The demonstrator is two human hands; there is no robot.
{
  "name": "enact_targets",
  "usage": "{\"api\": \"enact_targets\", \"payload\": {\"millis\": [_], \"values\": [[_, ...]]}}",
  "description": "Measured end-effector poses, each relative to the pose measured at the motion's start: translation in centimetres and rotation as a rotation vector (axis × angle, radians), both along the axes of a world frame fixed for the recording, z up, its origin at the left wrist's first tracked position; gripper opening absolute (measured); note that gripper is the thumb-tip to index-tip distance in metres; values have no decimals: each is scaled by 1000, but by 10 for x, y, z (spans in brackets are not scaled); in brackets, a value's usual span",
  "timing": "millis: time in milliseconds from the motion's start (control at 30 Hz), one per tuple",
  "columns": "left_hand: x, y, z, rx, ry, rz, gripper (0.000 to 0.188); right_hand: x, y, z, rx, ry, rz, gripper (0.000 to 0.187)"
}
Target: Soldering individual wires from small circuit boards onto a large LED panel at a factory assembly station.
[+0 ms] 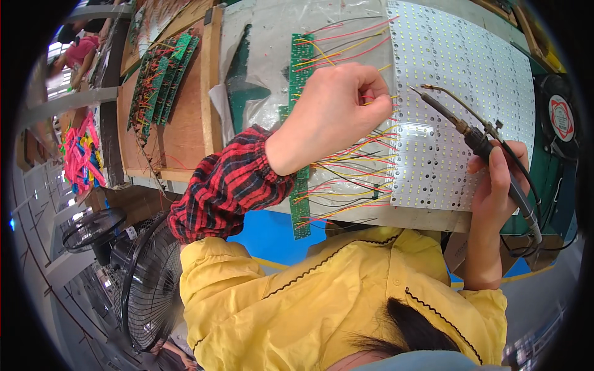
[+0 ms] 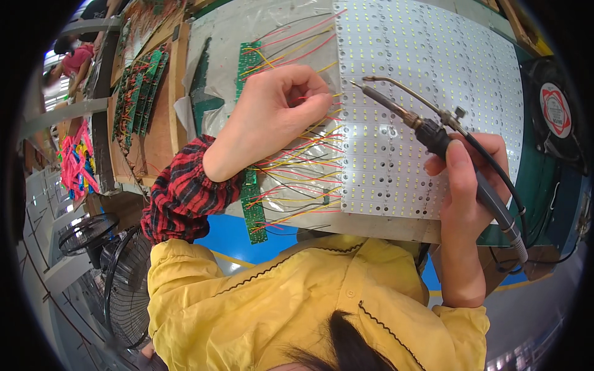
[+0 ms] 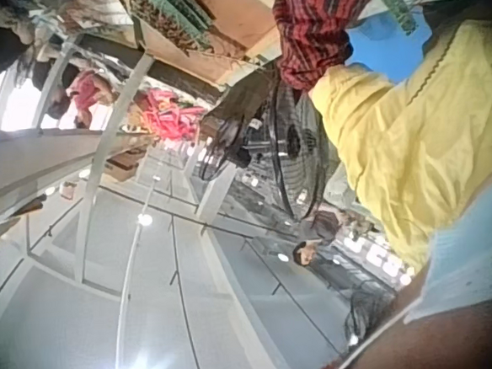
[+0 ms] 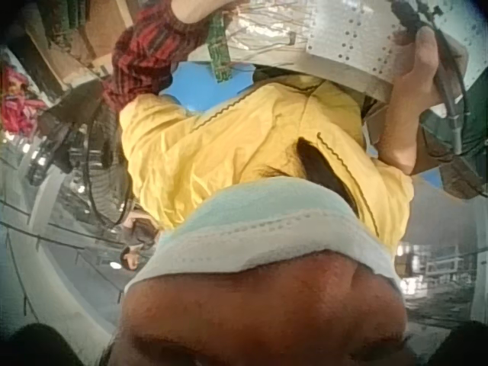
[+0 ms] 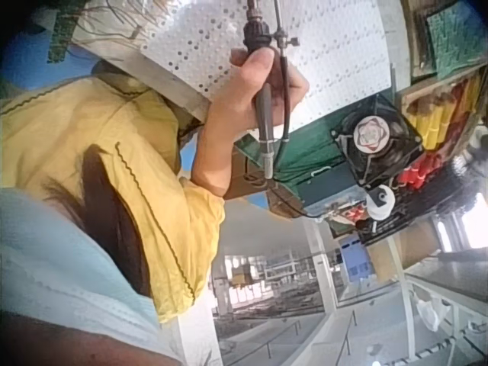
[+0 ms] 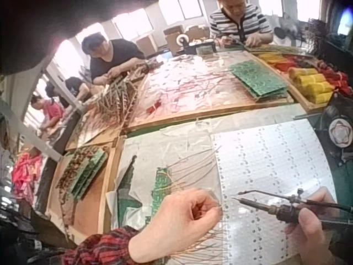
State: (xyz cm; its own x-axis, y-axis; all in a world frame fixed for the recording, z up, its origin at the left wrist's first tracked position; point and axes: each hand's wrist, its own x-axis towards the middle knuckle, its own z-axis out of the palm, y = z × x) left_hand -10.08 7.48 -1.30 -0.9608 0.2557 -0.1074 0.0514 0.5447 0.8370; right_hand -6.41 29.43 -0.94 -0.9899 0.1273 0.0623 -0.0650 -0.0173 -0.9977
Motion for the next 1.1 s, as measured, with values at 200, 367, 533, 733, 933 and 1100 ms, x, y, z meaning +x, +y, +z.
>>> {"api": "enact_targets", "payload": {"millis": [200,367,533,733,933,1100], "values": [[6,-13,20,-297,729,31,20,1,4,-2,-49,13,-61,10],[-6,-55,20,-621,605,-25,18,2,4,0,-41,52,-32,13],[-15,-47,8,-716,627,-27,12,3,5,1,-62,55,-42,13],[-16,-56,7,-48,224,326,15,2,9,2,-64,26,-82,14],[-17,-32,20,-427,615,-130,16,0,14,0,-156,25,-94,16],[-15,-6,10,-261,378,-191,11,-1,14,-2,-131,27,-89,17]]}}
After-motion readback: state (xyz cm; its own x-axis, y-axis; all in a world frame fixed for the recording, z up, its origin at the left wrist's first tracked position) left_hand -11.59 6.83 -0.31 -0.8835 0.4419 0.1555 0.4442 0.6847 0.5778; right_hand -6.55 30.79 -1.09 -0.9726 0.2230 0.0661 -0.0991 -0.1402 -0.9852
